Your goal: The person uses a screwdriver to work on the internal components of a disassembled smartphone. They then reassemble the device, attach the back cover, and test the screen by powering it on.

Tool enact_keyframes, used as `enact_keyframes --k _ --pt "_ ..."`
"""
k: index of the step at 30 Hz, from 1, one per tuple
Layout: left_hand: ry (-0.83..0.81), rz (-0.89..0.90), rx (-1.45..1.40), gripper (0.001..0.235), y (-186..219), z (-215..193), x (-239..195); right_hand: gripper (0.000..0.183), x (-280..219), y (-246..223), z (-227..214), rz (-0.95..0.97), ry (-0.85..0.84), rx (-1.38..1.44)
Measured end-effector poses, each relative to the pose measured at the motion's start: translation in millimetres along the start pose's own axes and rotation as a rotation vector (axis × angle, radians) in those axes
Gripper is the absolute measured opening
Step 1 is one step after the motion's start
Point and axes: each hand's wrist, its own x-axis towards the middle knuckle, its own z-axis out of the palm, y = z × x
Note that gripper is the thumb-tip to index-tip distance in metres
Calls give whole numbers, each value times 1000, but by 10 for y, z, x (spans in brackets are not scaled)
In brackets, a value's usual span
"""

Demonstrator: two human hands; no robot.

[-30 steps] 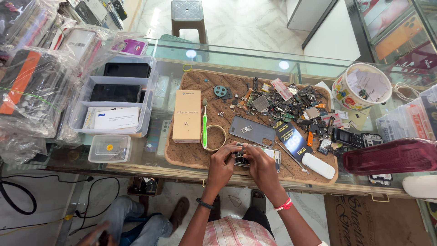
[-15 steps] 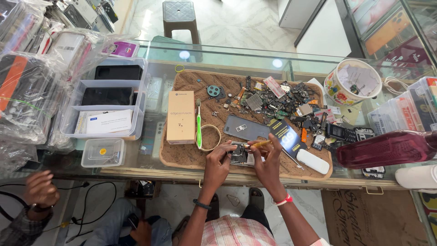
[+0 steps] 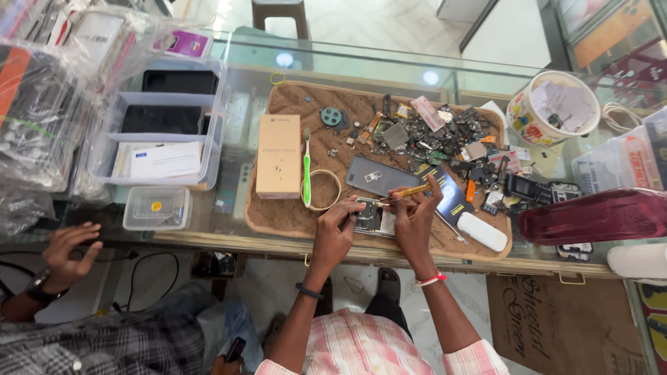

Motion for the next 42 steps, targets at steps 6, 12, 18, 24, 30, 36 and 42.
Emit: enact_keyframes --k 6,12,18,24,30,36,42 --pt "-13 -76 -71 33 15 -1 8 65 43 -15 15 40 -5 4" --pt "-26 -56 -30 32 47 -19 14 65 26 -1 19 -73 -76 -147" --pt "-32 -83 -9 32 38 -23 14 65 4 43 20 -84 -73 -132" --pt "-34 -79 -18 32 40 -25 10 63 -8 61 19 -150 -86 -198" --pt "-34 -50 2 32 9 -22 5 63 57 -56 18 -375 -155 -513" --pt "-14 -9 11 36 32 -21 10 63 112 -507 46 -522 -310 -622" --pt "-39 -93 -8 34 11 -5 9 55 112 -621 100 -559 -170 -818"
